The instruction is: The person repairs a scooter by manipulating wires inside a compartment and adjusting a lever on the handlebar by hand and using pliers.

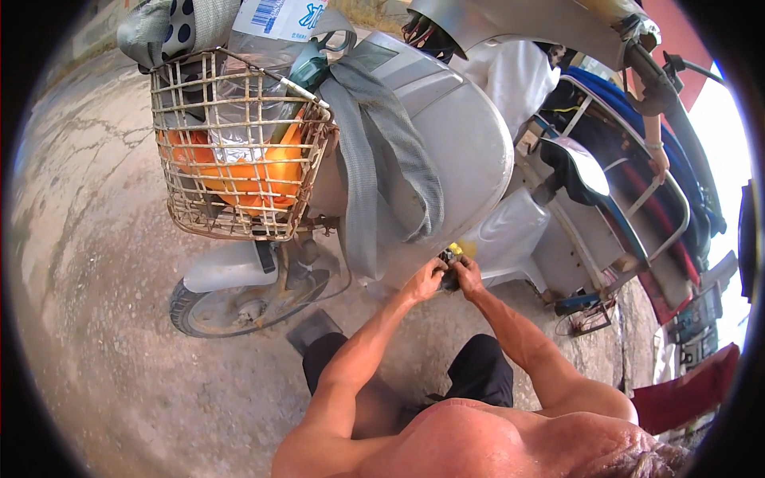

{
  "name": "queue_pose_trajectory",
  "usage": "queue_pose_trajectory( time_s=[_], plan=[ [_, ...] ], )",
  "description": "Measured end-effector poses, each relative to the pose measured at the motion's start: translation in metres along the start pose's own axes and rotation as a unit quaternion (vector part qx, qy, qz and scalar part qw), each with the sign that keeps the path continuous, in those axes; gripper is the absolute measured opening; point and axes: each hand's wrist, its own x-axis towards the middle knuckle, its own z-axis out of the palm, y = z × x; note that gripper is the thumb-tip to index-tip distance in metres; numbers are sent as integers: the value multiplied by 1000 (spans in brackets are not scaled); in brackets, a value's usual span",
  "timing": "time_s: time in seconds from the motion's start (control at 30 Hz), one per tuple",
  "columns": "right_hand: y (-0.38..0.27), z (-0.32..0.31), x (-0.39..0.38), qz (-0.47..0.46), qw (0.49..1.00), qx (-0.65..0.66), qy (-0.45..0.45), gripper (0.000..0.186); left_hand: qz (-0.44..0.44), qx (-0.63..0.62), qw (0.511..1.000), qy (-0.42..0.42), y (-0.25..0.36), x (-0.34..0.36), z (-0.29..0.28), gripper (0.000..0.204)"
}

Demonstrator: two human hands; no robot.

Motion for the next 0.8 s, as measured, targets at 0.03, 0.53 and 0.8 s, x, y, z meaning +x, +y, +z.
queue_pose_trajectory(
  time_s=[0.03,0.53,0.8],
  plan=[
    [-3,2,2,-2,1000,2,-3,16,1,4,1000,2,0,-1,-5,16],
    [-2,-10,18,37,999,-4,-13,20,316,-41,942,-102,330,-44,-175,19],
    [2,-15,19,60,998,-23,-18,19,315,277,859,293,390,92,-234,15]
  ],
)
